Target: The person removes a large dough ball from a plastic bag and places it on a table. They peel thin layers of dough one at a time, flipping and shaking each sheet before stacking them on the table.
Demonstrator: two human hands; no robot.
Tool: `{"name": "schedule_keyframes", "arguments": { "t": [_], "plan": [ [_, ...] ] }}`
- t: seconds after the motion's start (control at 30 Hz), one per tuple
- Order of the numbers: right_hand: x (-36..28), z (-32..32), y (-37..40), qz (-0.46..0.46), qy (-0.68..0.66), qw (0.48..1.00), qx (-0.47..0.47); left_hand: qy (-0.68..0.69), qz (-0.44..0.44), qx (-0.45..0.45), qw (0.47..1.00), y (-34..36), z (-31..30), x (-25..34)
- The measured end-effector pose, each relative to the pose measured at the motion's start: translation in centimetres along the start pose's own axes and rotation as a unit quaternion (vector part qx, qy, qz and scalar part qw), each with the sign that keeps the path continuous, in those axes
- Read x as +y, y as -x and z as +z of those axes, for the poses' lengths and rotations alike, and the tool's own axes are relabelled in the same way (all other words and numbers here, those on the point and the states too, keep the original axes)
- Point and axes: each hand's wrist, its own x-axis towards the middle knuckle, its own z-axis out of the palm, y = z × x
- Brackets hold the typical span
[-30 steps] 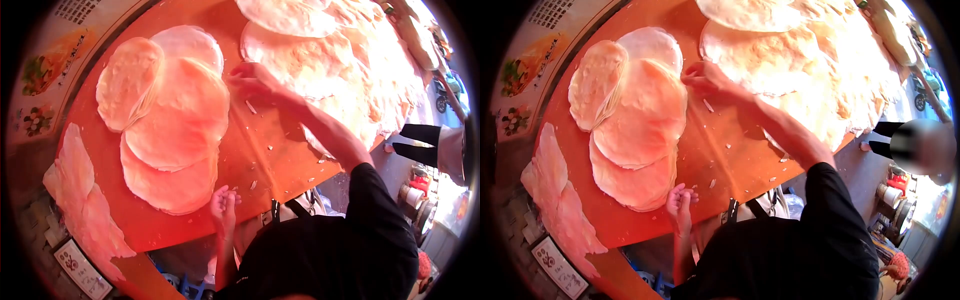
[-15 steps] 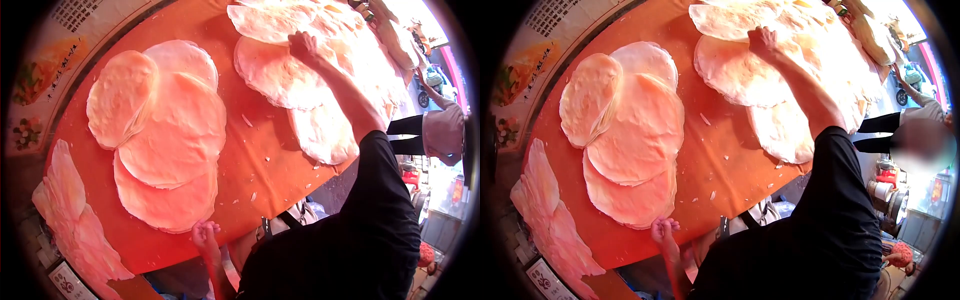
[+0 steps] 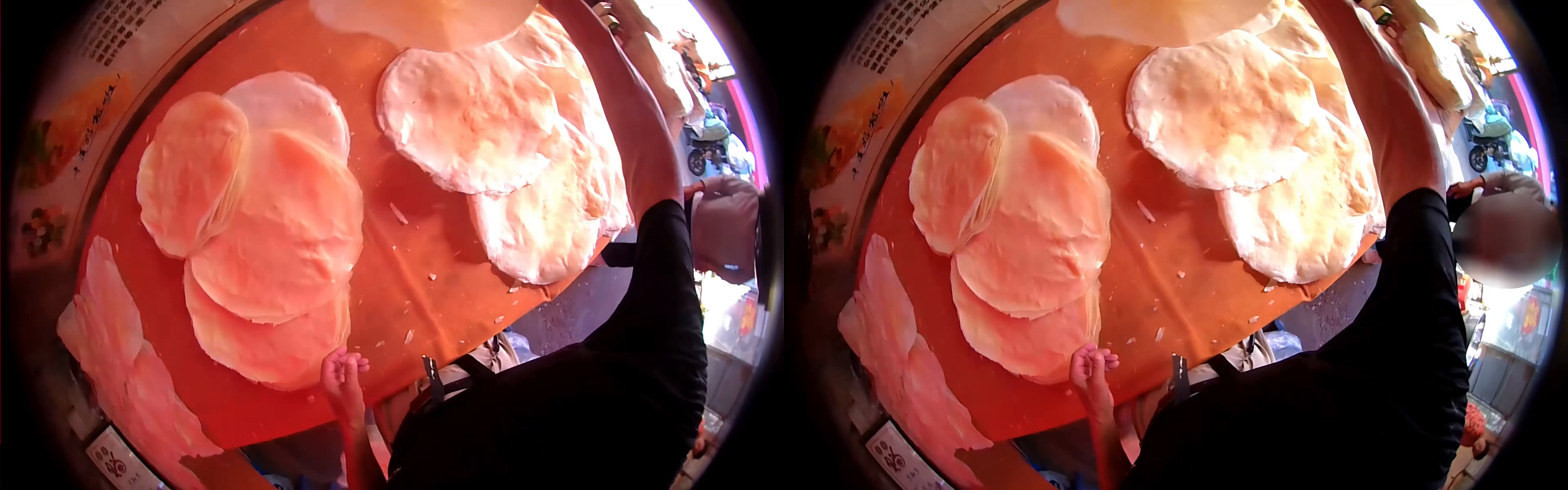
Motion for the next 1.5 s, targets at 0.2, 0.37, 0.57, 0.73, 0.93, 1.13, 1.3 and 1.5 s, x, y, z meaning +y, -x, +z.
{"name": "schedule_keyframes", "arguments": {
  "t": [0.2, 0.37, 0.57, 0.73, 0.93, 1.13, 1.3, 1.5],
  "plan": [
    [14.9, 2.5, 6.9, 0.108, 0.322, 0.937, 0.08, 0.004, -0.033, -0.017, 0.999, 0.2, -0.7, -0.4],
    [10.0, 14.9, 24.1, -0.058, 0.172, 0.976, -0.12, 0.014, -0.016, -0.04, 0.999, 0.1, -1.3, -0.6],
    [7.9, 27.0, 34.0, -0.022, 0.183, 0.958, -0.221, 0.014, 0.003, -0.04, 0.999, 1.1, -2.9, -1.0],
    [5.4, 25.8, 34.0, 0.218, -0.045, 0.923, -0.314, 0.038, -0.003, -0.01, 0.999, 2.5, -5.5, -2.0],
    [3.8, 27.9, 36.5, 0.081, 0.013, 0.958, -0.274, 0.08, -0.016, -0.025, 0.996, 2.2, -7.1, -2.8],
    [-10.3, 26.6, 41.4, -0.037, -0.087, 0.946, -0.311, 0.209, -0.093, -0.116, 0.967, 0.0, -7.1, -2.2],
    [-11.3, 19.3, 45.1, -0.03, -0.186, 0.96, -0.207, 0.5, -0.143, -0.272, 0.81, -2.8, -6.5, -1.4],
    [-0.1, 10.2, 49.2, 0.235, -0.103, 0.952, -0.166, 0.55, -0.154, -0.159, 0.805, -2.8, -5.2, 2.0]
  ]
}}
